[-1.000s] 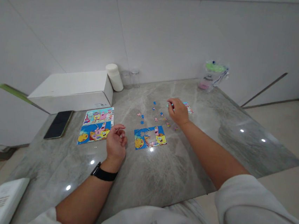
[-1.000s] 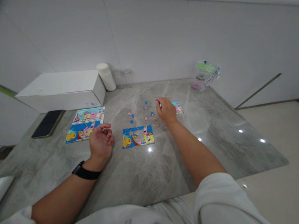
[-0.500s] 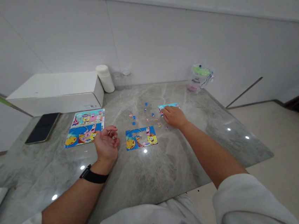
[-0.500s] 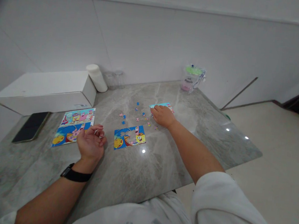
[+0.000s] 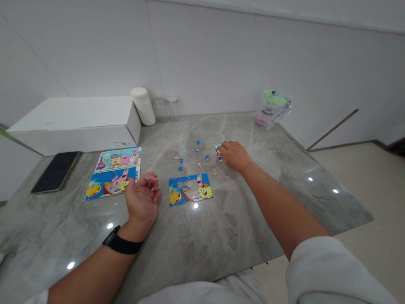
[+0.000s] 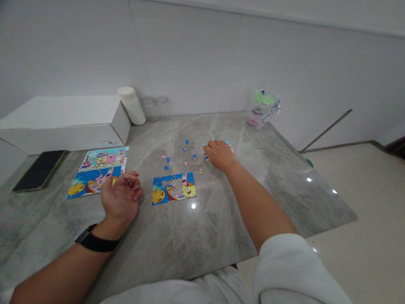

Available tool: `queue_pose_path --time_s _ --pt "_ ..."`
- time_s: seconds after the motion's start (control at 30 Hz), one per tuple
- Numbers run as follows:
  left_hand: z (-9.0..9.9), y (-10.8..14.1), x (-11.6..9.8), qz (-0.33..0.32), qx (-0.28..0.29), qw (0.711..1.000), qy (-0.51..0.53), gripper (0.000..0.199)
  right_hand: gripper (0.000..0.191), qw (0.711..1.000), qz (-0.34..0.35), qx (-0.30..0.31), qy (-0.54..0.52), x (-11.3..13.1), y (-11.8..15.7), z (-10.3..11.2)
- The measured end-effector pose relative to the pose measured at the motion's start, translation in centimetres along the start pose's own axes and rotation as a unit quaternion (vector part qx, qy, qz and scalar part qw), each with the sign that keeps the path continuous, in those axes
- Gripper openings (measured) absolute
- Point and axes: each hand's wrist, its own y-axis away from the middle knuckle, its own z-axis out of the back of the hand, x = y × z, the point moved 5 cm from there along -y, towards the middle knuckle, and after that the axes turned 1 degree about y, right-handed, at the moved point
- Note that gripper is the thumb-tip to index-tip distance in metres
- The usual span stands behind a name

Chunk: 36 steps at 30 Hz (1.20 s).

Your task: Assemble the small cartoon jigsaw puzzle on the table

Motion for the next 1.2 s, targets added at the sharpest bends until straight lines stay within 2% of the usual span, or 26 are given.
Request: queue_pose_path --time_s 0.4,0.53,0.67,0.77,0.9,1.03,1.2 --pt "0.0 0.3 0.0 0.007 0.004 1.0 -0.017 0.053 0.038 0.999 -0.025 0.023 -0.039 0.5 -8.3 -1.4" --pt "0.0 0.4 0.1 0.018 0.0 1.0 -0.014 0.053 0.049 0.998 0.004 0.039 -0.054 1.1 -10.5 -2.1" --pt "-0.2 0.6 -0.1 0.016 0.004 1.0 -0.019 0.053 0.046 0.995 0.027 0.063 -0.066 1.8 -12.1 -2.8" --pt "-0.2 0.6 -0.1 0.018 0.01 1.0 -0.024 0.054 0.037 0.993 0.03 0.094 -0.068 1.7 -12.5 -3.3" --pt "0.0 0.5 -0.1 0.02 0.011 1.0 -0.022 0.053 0.027 0.991 0.011 0.122 -0.06 0.4 -12.2 -3.3" --pt "0.2 0.4 0.0 0.015 0.008 1.0 -0.019 0.053 0.025 0.981 -0.032 0.176 -0.07 -1.0 -11.3 -3.6" --pt "0.1 0.4 -0.1 0.002 0.015 1.0 -0.018 0.051 0.024 0.968 -0.057 0.218 -0.109 -0.8 -10.3 -4.1"
